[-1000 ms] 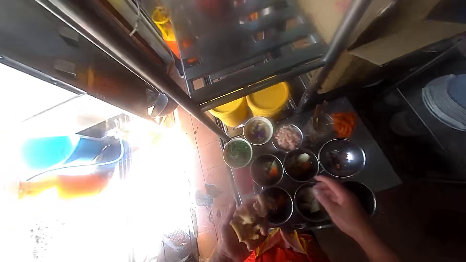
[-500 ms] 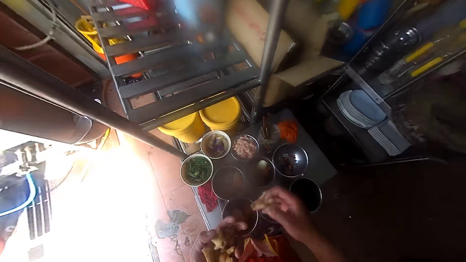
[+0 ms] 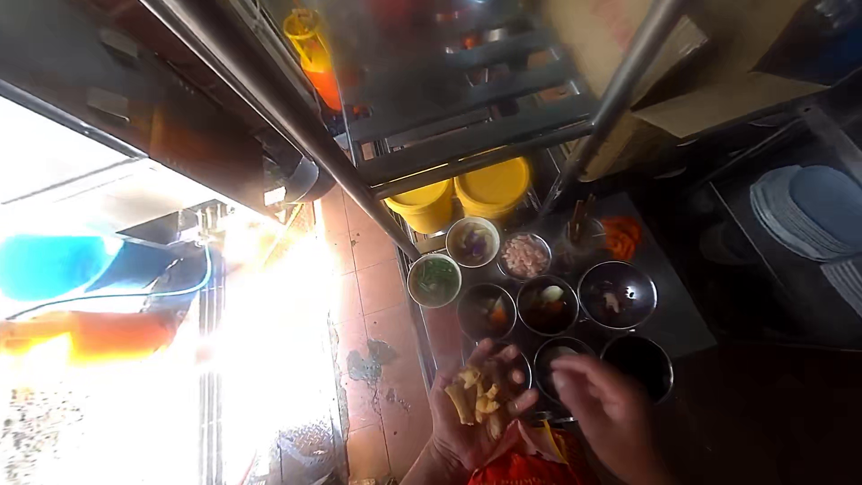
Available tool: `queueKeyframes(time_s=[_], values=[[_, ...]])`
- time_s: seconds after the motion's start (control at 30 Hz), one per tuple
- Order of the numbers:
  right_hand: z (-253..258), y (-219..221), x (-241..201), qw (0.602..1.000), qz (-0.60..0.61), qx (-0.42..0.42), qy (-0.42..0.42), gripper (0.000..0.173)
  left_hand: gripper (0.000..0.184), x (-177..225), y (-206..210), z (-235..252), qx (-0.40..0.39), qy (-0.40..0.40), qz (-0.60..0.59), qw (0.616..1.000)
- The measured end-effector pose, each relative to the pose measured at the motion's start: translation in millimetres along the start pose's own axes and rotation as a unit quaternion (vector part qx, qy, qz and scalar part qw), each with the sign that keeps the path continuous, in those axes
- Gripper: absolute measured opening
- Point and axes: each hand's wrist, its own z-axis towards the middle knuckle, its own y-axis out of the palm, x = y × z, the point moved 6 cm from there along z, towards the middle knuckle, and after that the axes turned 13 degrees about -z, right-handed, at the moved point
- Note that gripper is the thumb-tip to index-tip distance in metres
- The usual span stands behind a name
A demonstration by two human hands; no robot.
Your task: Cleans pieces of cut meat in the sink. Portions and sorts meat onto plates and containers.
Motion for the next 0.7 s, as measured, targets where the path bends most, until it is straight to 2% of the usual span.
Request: queueKeyframes(time_s=[0.07, 0.13, 0.2, 0.3, 0.4, 0.5, 0.57, 0.63, 0.7], values=[[-22.2, 40.4, -30.0, 0.995, -0.078, -0.046, -0.051, 0.041, 0.056, -2.5, 0.3, 2.2, 0.029, 0.041, 0.029, 0.998], [-34.4, 70.3, -40.8, 0.982, -0.153, -0.109, -0.021, 0.058, 0.048, -1.6, -2.3, 3.5, 0.049, 0.071, 0.075, 0.993], [-33.6, 82.0, -41.5, 0.97, -0.18, -0.162, 0.019, 0.059, 0.038, 0.7, -4.7, 2.2, 0.058, 0.084, 0.103, 0.989], [-23.9, 80.9, -36.5, 0.966, -0.157, -0.206, 0.028, 0.044, 0.036, 1.5, -11.3, -5.3, 0.059, 0.084, 0.127, 0.987], [-24.4, 73.1, -32.2, 0.978, -0.075, -0.195, -0.006, 0.037, 0.038, 3.3, -17.6, -6.9, 0.055, 0.08, 0.143, 0.985], [-34.4, 64.1, -26.1, 0.98, 0.086, -0.181, 0.006, 0.038, 0.037, 14.0, -20.9, -5.7, 0.052, 0.082, 0.149, 0.984], [-44.3, 51.4, -17.9, 0.96, 0.214, -0.173, 0.056, 0.042, 0.038, 17.7, -25.2, -5.4, 0.082, 0.087, 0.137, 0.983], [-52.4, 28.1, -0.5, 0.932, 0.316, -0.134, 0.121, 0.044, 0.04, 21.2, -34.9, -4.7, 0.1, 0.051, 0.09, 0.99], [-58.5, 0.2, 30.3, 0.912, 0.36, -0.07, 0.183, 0.046, 0.041, 27.0, -41.9, -5.7, 0.104, 0.023, 0.088, 0.99]])
